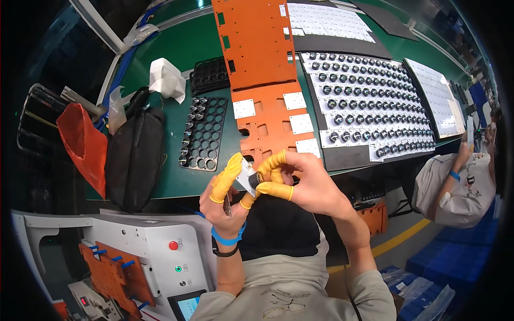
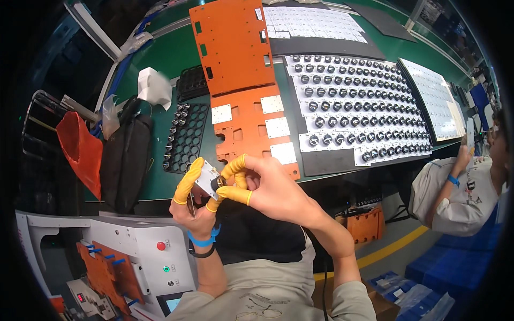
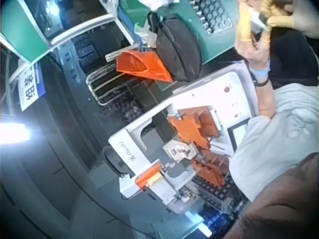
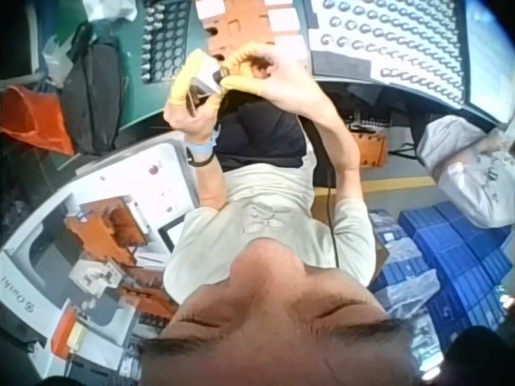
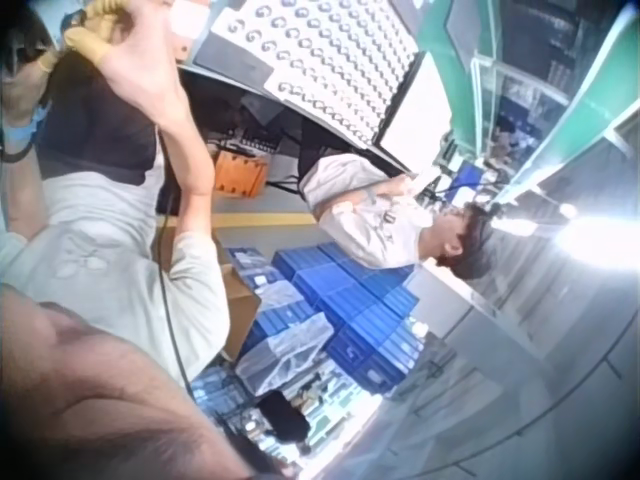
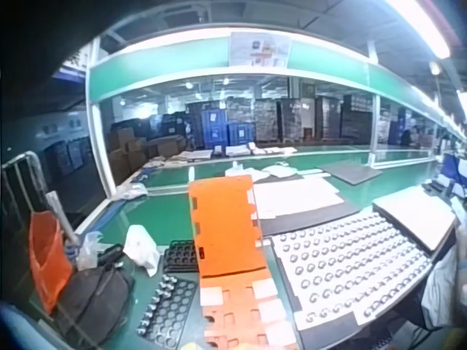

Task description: The person assembles small electronic components by hand at a factory workstation. They pick up small white rectangular modules and black circular parts from trays, press them together, and place the assembled units into an orange fixture. The person also handles a small white card and interacts with a machine interface at the end of the clip.

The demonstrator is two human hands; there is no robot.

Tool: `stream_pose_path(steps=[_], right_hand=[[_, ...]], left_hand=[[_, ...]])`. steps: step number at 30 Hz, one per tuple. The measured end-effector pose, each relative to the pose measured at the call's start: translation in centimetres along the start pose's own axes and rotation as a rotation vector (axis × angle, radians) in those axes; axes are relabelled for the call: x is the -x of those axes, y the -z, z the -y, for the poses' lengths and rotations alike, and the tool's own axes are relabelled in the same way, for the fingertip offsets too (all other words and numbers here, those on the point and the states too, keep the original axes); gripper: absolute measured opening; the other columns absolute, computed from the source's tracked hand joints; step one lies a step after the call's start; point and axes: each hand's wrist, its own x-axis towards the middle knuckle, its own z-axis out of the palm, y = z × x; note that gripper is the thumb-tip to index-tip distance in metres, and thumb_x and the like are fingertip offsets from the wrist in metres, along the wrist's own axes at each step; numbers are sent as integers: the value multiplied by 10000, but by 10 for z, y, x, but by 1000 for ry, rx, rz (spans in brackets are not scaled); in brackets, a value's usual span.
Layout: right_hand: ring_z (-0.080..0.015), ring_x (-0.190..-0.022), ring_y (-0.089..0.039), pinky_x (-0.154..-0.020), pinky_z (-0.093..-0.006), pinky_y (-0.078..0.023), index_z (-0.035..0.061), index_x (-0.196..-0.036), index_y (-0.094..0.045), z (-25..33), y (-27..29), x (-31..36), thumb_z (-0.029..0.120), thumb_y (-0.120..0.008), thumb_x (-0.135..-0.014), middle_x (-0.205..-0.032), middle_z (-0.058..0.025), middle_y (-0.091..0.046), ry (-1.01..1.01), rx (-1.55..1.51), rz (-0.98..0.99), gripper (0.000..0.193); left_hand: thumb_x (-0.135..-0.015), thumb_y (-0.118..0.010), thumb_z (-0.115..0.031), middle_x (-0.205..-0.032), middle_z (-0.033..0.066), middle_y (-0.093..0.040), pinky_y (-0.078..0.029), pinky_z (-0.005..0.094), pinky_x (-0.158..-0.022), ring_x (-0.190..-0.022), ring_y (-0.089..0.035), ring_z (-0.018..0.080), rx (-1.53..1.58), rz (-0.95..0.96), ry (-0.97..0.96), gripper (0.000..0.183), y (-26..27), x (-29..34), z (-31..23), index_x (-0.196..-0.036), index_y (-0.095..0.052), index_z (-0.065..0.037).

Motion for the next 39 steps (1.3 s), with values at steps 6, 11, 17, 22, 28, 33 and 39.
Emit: stream_pose_path(steps=[6,11,17,22,28,33,39], right_hand=[[-15,-628,-430,-557,-206,-366,-21,-1011,-699,-4,5,-3,108,-801,-831,-732,33,-607,36,6,-1,245],[-21,-647,-478,-579,-218,-402,-23,-1036,-720,1,9,2,126,-801,-839,-780,2,-662,-29,-14,-18,260],[-37,-665,-521,-595,-224,-428,-38,-1022,-719,9,16,3,151,-801,-850,-783,-14,-669,-114,-59,18,269],[-39,-629,-489,-576,-228,-411,-45,-1025,-694,13,16,4,140,-801,-843,-703,5,-605,-94,58,-16,281],[-171,-808,-545,-726,-297,-470,59,-1119,-690,10,12,11,93,-801,-805,-928,-54,-552,134,207,-179,335],[-278,-1050,-509,-913,-378,-455,50,-1130,-735,-4,3,15,170,-793,-831,-1089,-114,-547,293,115,-240,327],[-376,-1216,-450,-1028,-443,-419,87,-1265,-659,14,12,17,153,-800,-802,-1313,-168,-522,569,388,-139,488]], left_hand=[[-666,-934,-216,-1108,115,-745,-364,170,-491,-588,-562,61,-30,24,-50,579,1,-3,1,-1161,-676,-62],[-663,-937,-210,-1078,117,-745,-377,172,-494,-605,-570,70,2,12,-61,573,-8,-2,-5,-1153,-677,-64],[-663,-937,-196,-1042,106,-738,-410,182,-508,-624,-579,79,-59,40,-138,564,-8,-3,-6,-1142,-677,-51],[-659,-938,-195,-1051,101,-739,-431,191,-529,-634,-573,78,-75,40,-186,574,-10,-12,-4,-1150,-678,-48],[-699,-915,-230,-1158,62,-733,-402,183,-522,-579,-492,62,-16,14,-63,563,-25,-10,-8,-1184,-681,-67],[-731,-908,-157,-1188,122,-683,-579,304,-792,-942,-689,176,402,-26,252,657,-34,-12,-26,-1282,-587,0],[-751,-892,-227,-1259,125,-610,-565,328,-893,-1094,-633,187,1073,44,804,708,-24,-9,-32,-1316,-521,-16]])
